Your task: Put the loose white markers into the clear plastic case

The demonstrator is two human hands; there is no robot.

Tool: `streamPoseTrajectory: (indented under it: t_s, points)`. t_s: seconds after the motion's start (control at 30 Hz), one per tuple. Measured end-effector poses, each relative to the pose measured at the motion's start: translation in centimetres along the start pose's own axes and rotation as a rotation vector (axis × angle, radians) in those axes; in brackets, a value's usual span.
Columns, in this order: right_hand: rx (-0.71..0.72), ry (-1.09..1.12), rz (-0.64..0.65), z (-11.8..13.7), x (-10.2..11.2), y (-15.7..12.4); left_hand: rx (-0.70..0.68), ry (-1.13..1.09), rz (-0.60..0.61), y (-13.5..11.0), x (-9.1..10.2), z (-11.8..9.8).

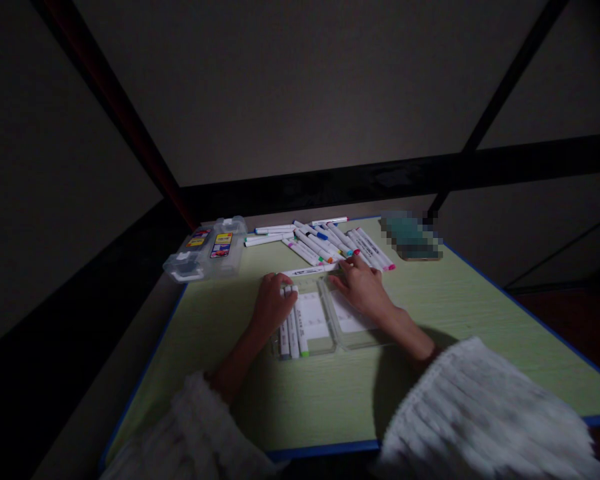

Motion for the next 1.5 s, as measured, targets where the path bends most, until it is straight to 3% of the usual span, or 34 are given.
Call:
streamPoseTrajectory:
  t_s: [1.5]
  points:
    - [0.0, -0.063, 0.054, 0.13, -0.04, -0.05, 0.001, 0.071, 0.045, -0.11, -0.28, -0.07]
Point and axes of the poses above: each hand's wrist, its own y-axis towards the middle knuckle, its own x-axis out of the back of the hand, z = x × y, the point moved 7 cm from there along y, towards the middle knuckle, and after that the axes turned 1 degree about -x, right-handed, at the moved point
